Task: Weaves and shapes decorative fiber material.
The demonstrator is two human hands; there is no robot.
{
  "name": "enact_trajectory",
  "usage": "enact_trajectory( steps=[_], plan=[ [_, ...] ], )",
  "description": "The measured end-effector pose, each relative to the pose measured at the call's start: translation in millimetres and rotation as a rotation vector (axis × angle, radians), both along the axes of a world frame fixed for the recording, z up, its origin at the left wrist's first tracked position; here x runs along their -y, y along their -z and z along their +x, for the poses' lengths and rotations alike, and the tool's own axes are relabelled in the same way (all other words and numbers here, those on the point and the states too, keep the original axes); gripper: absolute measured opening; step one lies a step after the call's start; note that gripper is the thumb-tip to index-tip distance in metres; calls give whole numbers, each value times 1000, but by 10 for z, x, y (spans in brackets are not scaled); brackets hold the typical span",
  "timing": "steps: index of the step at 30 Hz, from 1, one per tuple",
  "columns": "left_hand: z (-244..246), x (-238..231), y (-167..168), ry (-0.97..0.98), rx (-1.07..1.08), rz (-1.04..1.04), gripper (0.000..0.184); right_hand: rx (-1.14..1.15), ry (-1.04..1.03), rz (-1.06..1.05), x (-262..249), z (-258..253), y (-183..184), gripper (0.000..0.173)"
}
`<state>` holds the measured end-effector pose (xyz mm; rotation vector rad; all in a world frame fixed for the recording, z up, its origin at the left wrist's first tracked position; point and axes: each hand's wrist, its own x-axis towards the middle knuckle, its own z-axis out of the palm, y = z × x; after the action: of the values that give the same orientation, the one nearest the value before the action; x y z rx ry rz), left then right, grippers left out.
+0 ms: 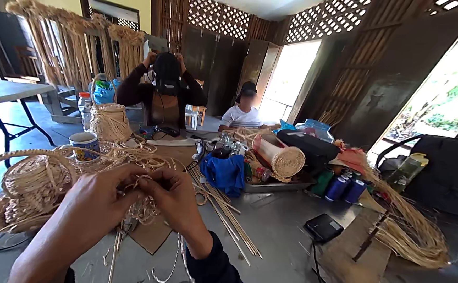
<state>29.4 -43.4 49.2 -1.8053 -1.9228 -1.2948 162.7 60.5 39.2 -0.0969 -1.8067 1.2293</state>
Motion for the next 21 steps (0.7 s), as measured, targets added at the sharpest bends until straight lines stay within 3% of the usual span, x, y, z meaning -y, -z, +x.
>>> enact_trajectory(
  steps=[16, 19, 21],
  plan=[
    [3, -29, 26, -11, 59, 16, 30, -9, -27, -7, -32, 20, 3, 10],
    [-112, -59, 68, 39, 73, -23, 33, 97, -33, -3, -79, 65, -27, 14],
    [-178, -94, 82, 92, 78, -115, 34, 217, 70, 46, -162, 126, -60, 21]
  ],
)
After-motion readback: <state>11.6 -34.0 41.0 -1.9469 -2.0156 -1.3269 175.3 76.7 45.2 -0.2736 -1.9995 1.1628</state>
